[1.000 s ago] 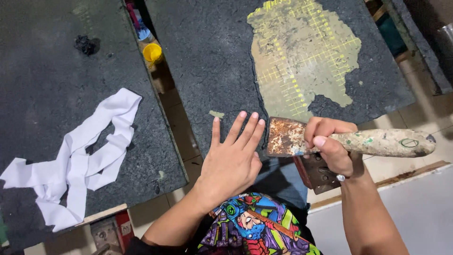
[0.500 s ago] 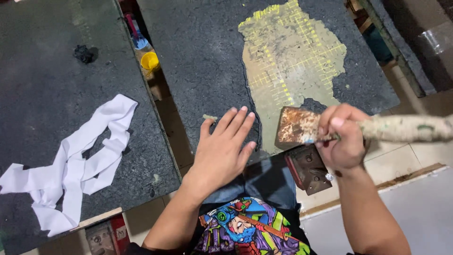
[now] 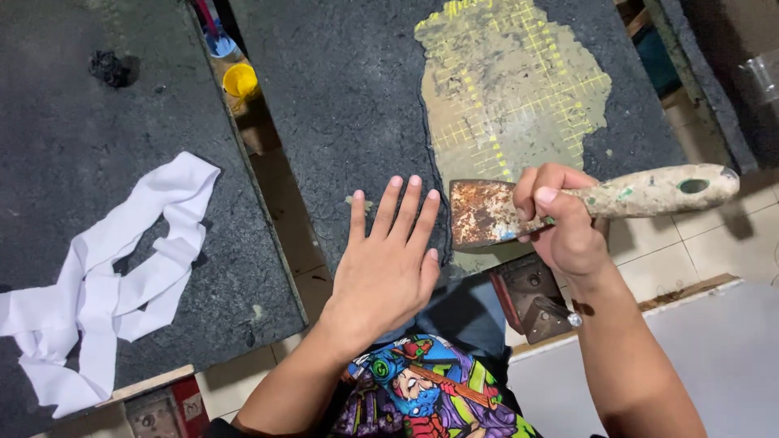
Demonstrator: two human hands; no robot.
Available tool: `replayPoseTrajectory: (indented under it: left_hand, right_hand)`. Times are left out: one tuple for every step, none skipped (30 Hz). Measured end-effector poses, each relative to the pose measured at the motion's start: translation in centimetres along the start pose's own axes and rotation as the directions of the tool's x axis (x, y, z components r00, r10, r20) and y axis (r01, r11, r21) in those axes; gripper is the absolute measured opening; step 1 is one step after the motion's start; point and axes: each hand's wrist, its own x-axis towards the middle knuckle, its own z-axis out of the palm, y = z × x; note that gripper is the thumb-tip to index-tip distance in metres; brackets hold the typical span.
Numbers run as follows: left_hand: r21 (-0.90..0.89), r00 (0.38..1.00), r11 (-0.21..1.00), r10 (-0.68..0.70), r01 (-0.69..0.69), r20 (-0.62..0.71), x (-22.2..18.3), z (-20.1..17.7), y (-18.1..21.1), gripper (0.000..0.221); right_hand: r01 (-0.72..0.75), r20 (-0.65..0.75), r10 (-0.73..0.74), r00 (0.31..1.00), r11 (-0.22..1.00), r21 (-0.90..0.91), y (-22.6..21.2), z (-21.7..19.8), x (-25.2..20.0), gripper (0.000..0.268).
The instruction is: Scraping dried material off a flat surface using a metal scraper
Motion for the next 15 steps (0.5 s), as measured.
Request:
replayPoseTrajectory:
  left_hand:
    - [-0.013,1.000,1.000,0.005,-0.005,0.003,0.1,-0.1,-0.1,0.069]
    - [-0.011,1.000,1.000,0.003,-0.003,0.004,0.2,-0.1,-0.1,0.069]
    - [-0.005,1.000,1.000,0.005,-0.005,0.002,0.2,-0.1,-0.1,0.069]
    - [0.001,1.000,1.000,0.007,-0.007,0.001,0.2,-0.2,-0.1,0.069]
    - [0.001,1.000,1.000,0.007,-0.007,0.001,0.2,-0.2,-0.1,0.069]
    - [-0.001,1.000,1.000,0.008,-0.008,-0.006,0.3,-0.2,-0.1,0.069]
    - [-0.004,1.000,1.000,0.011,-0.011,-0.011,0.3,-0.1,-0.1,0.070]
    - [-0.004,1.000,1.000,0.013,-0.013,-0.009,0.2,-0.1,-0.1,0.070]
    - [-0.007,1.000,1.000,0.009,-0.009,-0.007,0.2,-0.1,-0.1,0.070]
    - [-0.010,1.000,1.000,0.006,-0.006,-0.005,0.2,-0.1,-0.1,0.070]
    - [-0.009,1.000,1.000,0.008,-0.008,-0.010,0.2,0.0,-0.1,0.070]
    - [-0.025,1.000,1.000,0.005,-0.005,0.005,0.2,0.0,-0.1,0.070]
    - [-0.040,1.000,0.999,0.003,-0.002,0.019,0.1,0.0,-0.2,0.070]
    - [-0.037,1.000,0.999,0.005,-0.004,0.014,0.1,-0.1,-0.2,0.070]
    - [-0.035,1.000,0.999,0.018,-0.017,0.006,0.0,-0.3,-0.2,0.068]
  right_hand:
    - [0.000,0.011,0.000,1.000,1.000,0.008,-0.1,0.1,0.2,0.028]
    - [0.000,0.013,-0.001,1.000,1.000,0.010,0.0,0.0,0.3,0.028]
    - [0.000,0.029,0.000,1.000,1.000,-0.013,0.1,-0.1,0.4,0.029]
    - [0.000,0.046,0.001,0.999,0.999,-0.036,0.2,-0.3,0.4,0.029]
    - [0.000,0.046,0.002,0.999,0.999,-0.035,0.3,-0.4,0.5,0.029]
    - [0.013,0.057,-0.011,0.998,1.000,-0.023,0.5,-0.5,0.6,0.029]
    - [0.025,0.066,-0.024,0.997,1.000,-0.010,0.7,-0.7,0.6,0.030]
    - [0.024,0.064,-0.023,0.998,1.000,-0.010,0.7,-0.5,0.6,0.030]
    - [0.040,0.055,-0.039,0.998,0.999,-0.006,0.6,-0.3,0.7,0.029]
    - [0.055,0.045,-0.055,0.997,0.998,-0.002,0.5,-0.1,0.7,0.029]
    - [0.061,0.045,-0.060,0.997,0.998,-0.004,1.0,-0.1,0.8,0.029]
    - [0.083,0.006,-0.083,0.997,0.996,0.038,1.4,0.0,0.9,0.028]
    - [0.108,-0.034,-0.106,0.994,0.991,0.081,1.8,0.2,1.0,0.028]
    - [0.115,-0.035,-0.112,0.993,0.990,0.080,1.5,0.0,1.0,0.028]
    - [0.164,-0.050,-0.165,0.985,0.986,-0.014,1.2,-0.2,1.1,0.037]
